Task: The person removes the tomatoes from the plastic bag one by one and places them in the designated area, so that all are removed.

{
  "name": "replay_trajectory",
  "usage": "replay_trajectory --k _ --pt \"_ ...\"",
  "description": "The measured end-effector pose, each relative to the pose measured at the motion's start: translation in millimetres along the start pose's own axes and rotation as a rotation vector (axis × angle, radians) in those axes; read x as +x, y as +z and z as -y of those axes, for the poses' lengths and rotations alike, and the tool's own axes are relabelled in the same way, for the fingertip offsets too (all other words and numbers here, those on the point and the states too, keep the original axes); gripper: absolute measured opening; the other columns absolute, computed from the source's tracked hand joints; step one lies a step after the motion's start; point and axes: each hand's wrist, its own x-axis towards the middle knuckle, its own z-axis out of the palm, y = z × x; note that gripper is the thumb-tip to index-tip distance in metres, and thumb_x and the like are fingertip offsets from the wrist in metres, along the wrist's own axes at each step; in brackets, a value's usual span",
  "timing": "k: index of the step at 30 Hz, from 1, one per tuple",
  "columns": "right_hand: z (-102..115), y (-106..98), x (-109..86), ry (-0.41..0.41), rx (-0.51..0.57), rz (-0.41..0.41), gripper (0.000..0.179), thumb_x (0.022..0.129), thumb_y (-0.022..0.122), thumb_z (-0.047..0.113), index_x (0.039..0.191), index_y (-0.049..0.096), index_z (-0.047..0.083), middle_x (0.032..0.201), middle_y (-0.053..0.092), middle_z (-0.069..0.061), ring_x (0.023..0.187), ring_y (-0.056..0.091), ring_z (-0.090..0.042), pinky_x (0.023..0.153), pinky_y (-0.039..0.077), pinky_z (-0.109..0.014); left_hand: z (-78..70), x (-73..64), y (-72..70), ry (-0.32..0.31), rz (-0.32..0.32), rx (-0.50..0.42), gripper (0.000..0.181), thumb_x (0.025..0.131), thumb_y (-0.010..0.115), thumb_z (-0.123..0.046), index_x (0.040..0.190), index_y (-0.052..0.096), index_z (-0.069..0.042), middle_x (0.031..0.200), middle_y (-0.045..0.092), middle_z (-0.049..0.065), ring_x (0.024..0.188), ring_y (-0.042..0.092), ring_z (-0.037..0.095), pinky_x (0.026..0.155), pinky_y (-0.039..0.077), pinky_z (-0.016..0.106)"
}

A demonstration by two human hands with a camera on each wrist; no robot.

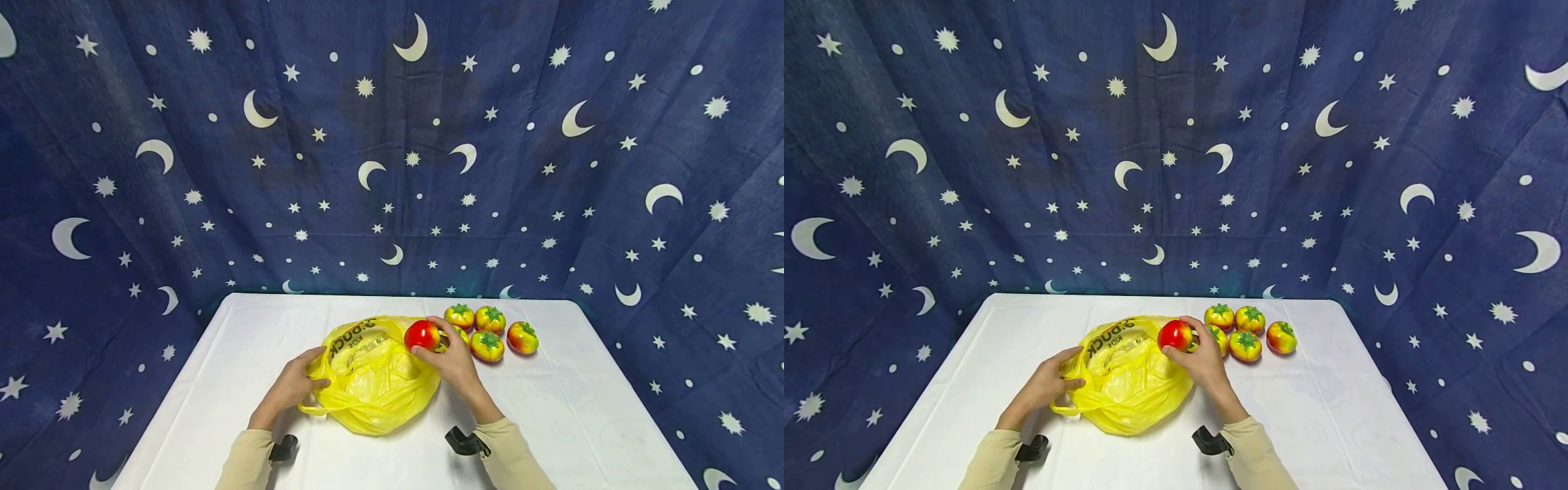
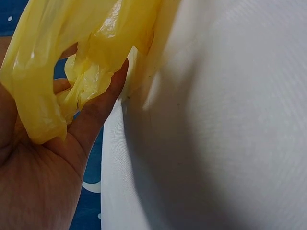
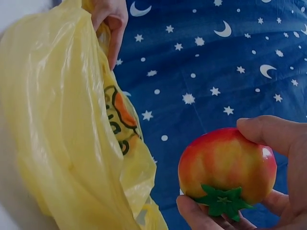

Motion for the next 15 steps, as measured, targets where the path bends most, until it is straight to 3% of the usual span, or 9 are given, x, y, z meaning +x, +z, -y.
replay_trajectory --k 8,15 --pt "-7.7 -9.2 0.3 0.027 -0.045 -0.018 0.067 0.078 0.082 0.027 0.138 0.053 0.024 0.149 0.046 -0.012 0.129 0.051 -0.037 0.108 0.046 -0.055 0.2 -0.7 -1.0 0.003 0.001 0.01 0.074 0.079 0.081 -0.015 0.145 0.048 -0.009 0.152 0.044 0.019 0.142 0.037 0.043 0.117 0.029 0.06" --pt "-16.1 -17.0 -2.5 0.024 -0.054 -0.011 0.066 0.079 0.081 0.028 0.139 0.053 0.022 0.144 0.051 -0.013 0.126 0.053 -0.037 0.108 0.045 -0.057 2.5 0.3 0.0 -0.004 0.0 0.002 0.074 0.079 0.08 -0.014 0.145 0.047 -0.01 0.152 0.045 0.017 0.142 0.037 0.042 0.118 0.029 0.059"
